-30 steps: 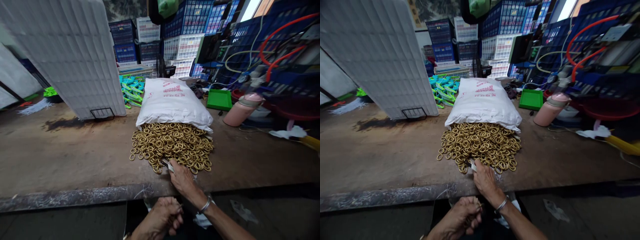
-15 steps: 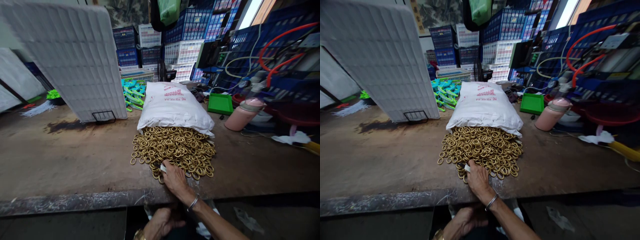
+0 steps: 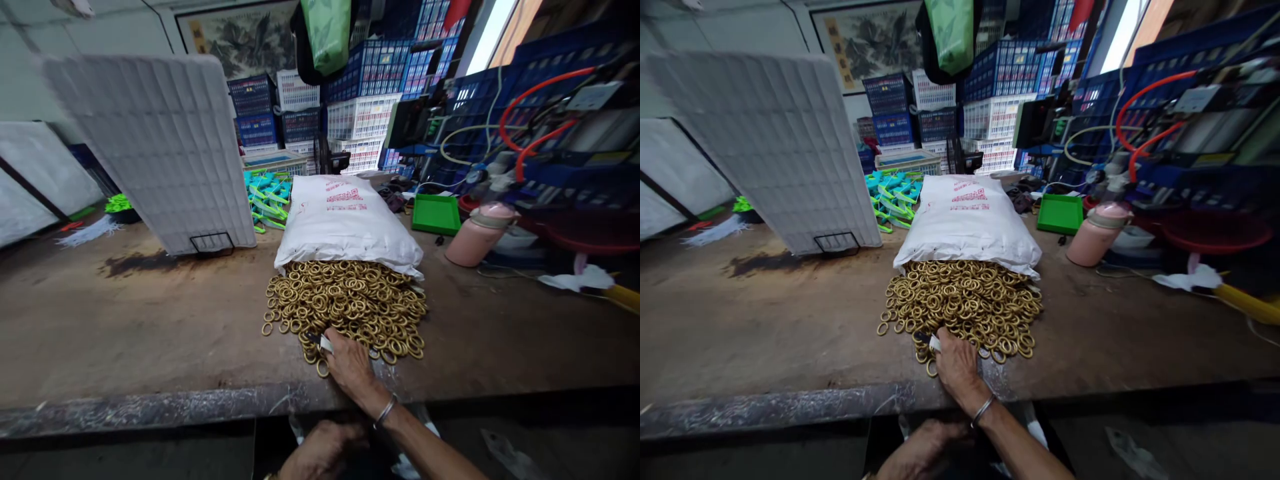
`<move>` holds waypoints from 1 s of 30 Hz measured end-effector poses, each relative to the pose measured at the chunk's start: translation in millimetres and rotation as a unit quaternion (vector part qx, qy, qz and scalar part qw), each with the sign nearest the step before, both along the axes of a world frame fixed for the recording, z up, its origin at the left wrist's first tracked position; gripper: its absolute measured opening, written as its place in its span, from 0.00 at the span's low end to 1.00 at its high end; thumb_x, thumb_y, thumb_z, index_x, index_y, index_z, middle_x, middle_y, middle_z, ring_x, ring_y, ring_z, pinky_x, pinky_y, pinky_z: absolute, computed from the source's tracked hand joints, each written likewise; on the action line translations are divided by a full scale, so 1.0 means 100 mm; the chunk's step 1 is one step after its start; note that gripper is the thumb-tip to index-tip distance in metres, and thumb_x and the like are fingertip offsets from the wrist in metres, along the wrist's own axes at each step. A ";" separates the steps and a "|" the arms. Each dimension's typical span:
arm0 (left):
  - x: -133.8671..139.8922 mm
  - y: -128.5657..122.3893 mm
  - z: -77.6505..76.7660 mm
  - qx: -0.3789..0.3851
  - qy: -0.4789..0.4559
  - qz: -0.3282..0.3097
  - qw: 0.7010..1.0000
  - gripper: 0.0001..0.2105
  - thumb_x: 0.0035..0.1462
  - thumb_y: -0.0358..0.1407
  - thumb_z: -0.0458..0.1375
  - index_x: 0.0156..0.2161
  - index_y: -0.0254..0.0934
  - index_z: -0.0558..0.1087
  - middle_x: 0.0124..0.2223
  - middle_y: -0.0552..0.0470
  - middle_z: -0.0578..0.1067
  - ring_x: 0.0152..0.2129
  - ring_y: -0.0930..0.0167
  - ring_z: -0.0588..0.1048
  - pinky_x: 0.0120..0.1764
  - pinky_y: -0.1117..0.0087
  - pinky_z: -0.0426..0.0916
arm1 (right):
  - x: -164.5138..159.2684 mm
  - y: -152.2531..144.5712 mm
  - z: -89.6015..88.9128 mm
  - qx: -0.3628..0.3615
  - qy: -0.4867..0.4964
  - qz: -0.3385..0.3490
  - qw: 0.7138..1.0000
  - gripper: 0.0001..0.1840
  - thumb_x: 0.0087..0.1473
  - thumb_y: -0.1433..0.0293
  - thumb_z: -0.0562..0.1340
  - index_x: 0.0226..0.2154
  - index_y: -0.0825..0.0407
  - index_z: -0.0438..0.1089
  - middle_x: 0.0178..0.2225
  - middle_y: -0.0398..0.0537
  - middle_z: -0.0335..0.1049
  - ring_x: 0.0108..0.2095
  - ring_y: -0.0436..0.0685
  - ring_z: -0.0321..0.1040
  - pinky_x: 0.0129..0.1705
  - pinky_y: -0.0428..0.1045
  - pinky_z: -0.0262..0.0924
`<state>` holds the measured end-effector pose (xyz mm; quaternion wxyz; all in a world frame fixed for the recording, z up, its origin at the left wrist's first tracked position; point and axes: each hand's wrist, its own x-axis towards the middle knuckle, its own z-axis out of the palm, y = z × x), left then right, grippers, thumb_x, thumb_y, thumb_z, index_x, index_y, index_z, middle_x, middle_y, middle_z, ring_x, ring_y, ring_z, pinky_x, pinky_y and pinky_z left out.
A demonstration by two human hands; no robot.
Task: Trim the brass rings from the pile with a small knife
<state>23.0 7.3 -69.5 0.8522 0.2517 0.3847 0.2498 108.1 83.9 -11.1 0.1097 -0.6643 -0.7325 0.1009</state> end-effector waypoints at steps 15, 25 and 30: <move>-0.31 0.29 0.70 0.188 0.225 0.174 0.940 0.27 0.38 0.56 0.57 0.38 0.37 0.64 0.19 0.59 0.66 0.10 0.78 0.61 0.13 0.79 0.53 | 0.13 -0.03 -0.05 0.010 0.159 0.021 0.987 0.08 0.46 0.79 0.50 0.29 0.51 0.60 0.26 0.43 0.68 0.28 0.51 0.64 0.28 0.44 0.46; -0.19 0.51 0.80 0.233 0.242 0.177 0.925 0.18 0.44 0.50 0.56 0.26 0.35 0.66 0.15 0.62 0.58 0.09 0.82 0.53 0.13 0.80 0.48 | 0.23 -0.17 0.15 -0.006 0.322 0.049 0.945 0.07 0.52 0.68 0.49 0.26 0.51 0.59 0.24 0.42 0.62 0.26 0.50 0.59 0.29 0.44 0.50; -0.16 0.49 0.72 0.239 0.274 0.199 0.910 0.17 0.45 0.49 0.56 0.26 0.35 0.66 0.15 0.62 0.59 0.09 0.81 0.55 0.14 0.80 0.50 | 0.28 -0.13 0.13 -0.074 0.442 -0.028 0.893 0.14 0.52 0.60 0.49 0.24 0.51 0.59 0.17 0.37 0.57 0.21 0.48 0.55 0.25 0.43 0.52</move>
